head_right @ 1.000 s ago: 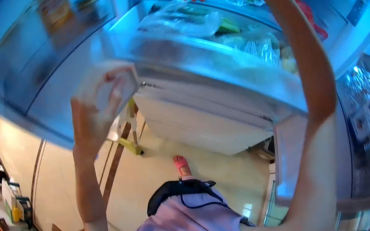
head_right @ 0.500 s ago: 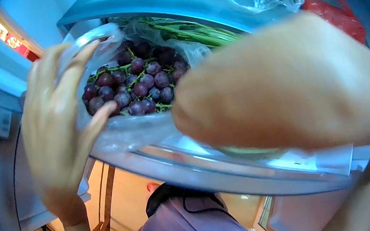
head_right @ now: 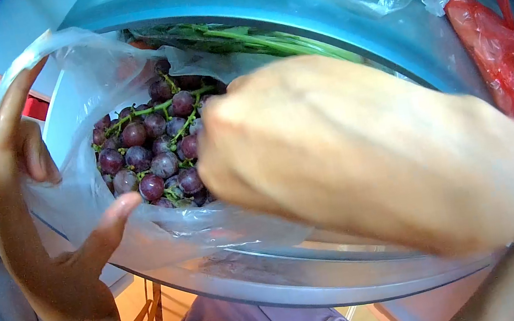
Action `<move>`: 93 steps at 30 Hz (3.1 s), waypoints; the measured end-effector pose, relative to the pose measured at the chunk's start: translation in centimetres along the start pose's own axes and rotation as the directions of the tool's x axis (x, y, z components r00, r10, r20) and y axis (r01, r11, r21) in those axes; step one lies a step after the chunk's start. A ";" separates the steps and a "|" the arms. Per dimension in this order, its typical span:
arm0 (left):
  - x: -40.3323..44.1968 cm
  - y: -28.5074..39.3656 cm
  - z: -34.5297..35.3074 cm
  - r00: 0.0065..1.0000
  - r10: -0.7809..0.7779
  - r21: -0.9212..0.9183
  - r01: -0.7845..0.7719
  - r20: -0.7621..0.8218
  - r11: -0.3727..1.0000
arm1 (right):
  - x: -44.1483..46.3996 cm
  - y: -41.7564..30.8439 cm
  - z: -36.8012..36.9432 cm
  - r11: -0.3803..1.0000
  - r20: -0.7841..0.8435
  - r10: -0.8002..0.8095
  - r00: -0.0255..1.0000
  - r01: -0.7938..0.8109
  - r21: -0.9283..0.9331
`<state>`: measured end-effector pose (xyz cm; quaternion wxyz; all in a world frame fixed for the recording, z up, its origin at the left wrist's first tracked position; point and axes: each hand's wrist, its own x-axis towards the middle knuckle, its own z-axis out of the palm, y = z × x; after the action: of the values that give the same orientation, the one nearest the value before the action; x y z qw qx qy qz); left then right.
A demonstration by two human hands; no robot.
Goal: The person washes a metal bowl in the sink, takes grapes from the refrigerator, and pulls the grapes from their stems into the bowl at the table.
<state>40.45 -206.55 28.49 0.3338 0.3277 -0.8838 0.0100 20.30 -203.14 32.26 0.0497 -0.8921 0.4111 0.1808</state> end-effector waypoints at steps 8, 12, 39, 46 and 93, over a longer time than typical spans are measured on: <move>0.0 -0.8 -0.6 1.000 -0.016 0.029 0.017 -0.018 0.999 | 1.1 0.7 3.0 0.982 0.334 0.001 0.943 0.063 -0.181; -0.7 0.0 -2.2 0.978 -0.152 -0.007 0.154 0.144 0.988 | 0.8 -0.3 2.4 0.936 0.387 0.036 0.921 0.105 -0.336; -1.9 -0.3 -0.5 0.927 -0.192 -0.115 0.240 0.322 0.964 | 0.1 0.6 3.3 0.963 0.250 -0.053 0.967 -0.017 0.269; -2.5 -0.1 -1.2 0.922 -0.191 -0.121 0.244 0.337 0.962 | 2.0 -0.5 6.2 0.995 -0.051 -0.069 0.996 0.072 0.066; -0.2 1.4 -4.4 0.961 -0.144 -0.349 0.222 0.236 0.910 | 7.0 3.7 2.2 0.922 -0.329 -0.388 0.861 0.363 -0.138</move>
<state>42.27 -204.29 32.13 0.2966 0.3394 -0.8644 -0.2230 21.07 -210.06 27.93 -0.0215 -0.9739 0.2249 0.0206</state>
